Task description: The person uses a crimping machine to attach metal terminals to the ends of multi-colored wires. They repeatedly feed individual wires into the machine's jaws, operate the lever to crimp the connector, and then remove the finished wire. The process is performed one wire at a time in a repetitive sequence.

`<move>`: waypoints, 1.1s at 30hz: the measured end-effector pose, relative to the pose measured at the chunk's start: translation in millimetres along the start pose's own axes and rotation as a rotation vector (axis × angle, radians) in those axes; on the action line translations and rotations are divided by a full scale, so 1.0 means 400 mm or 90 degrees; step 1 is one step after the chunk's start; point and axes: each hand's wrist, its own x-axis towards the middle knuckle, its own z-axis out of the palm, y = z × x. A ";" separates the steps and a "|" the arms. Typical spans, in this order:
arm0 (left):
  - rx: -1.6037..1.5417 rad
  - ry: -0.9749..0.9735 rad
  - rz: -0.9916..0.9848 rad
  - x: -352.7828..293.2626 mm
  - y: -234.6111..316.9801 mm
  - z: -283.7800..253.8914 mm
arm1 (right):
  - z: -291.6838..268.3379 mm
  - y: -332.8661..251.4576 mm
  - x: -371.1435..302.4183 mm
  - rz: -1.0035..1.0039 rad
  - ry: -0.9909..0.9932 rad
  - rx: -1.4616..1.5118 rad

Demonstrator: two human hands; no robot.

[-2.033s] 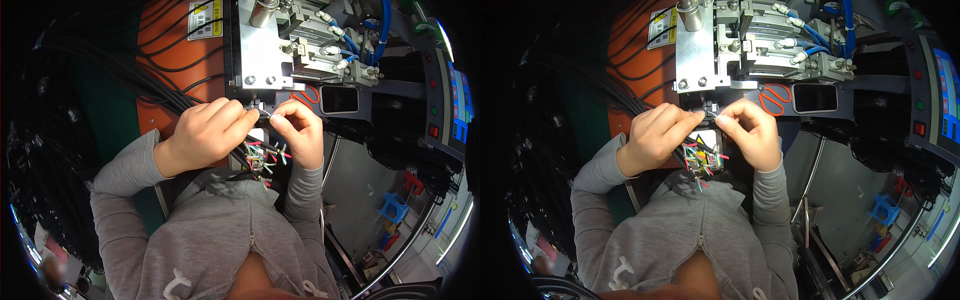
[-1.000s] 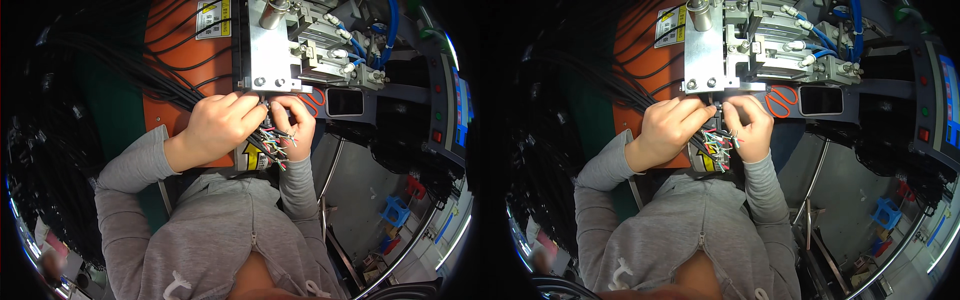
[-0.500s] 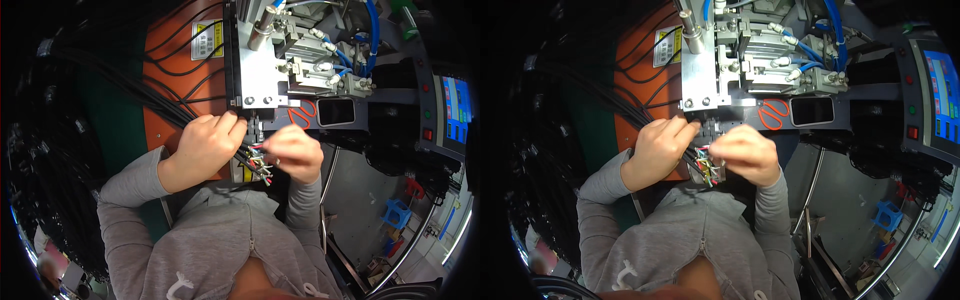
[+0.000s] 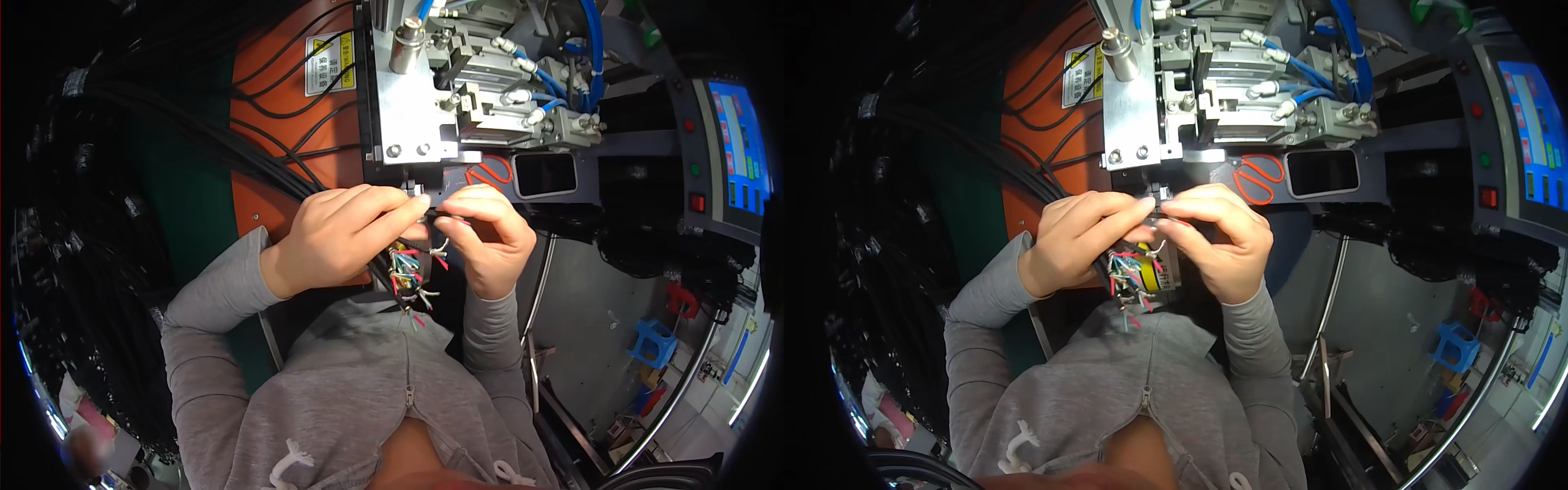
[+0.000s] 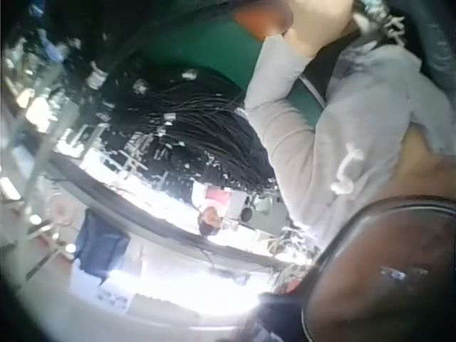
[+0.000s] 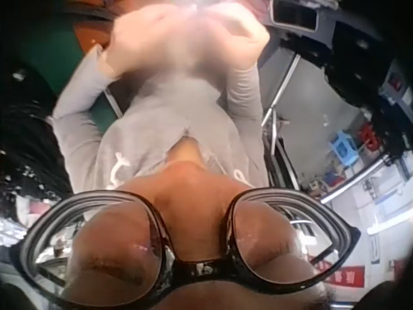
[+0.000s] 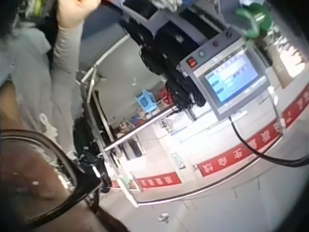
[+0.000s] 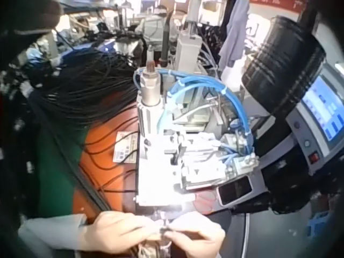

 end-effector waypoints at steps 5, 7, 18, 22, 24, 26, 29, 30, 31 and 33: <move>0.006 0.047 -0.033 0.010 0.005 0.000 | 0.063 0.004 0.002 0.036 0.115 0.103; 0.000 0.041 -0.046 0.003 0.000 0.002 | 0.062 0.004 -0.006 0.057 0.070 0.085; 0.090 -0.068 -0.071 -0.009 0.005 0.006 | 0.014 -0.018 0.023 -0.013 -0.022 -0.343; 0.112 -0.065 -0.050 -0.016 0.000 0.019 | -0.036 -0.026 0.035 0.191 -0.171 -0.219; 0.125 -0.059 -0.035 -0.017 0.003 0.025 | -0.045 -0.007 0.023 0.234 -0.153 -0.097; 0.154 -0.064 -0.015 -0.011 0.011 0.026 | -0.045 0.011 0.012 0.237 -0.108 -0.055; 0.176 -0.073 -0.012 -0.015 0.006 0.034 | -0.042 0.027 0.007 0.243 -0.107 -0.068; 0.180 -0.075 -0.012 -0.015 0.005 0.034 | -0.042 0.030 0.006 0.254 -0.106 -0.066; 0.176 -0.081 -0.013 -0.016 0.006 0.031 | -0.042 0.031 0.007 0.275 -0.106 -0.052; 0.173 -0.069 -0.011 -0.018 0.005 0.033 | -0.041 0.029 0.011 0.317 -0.105 -0.026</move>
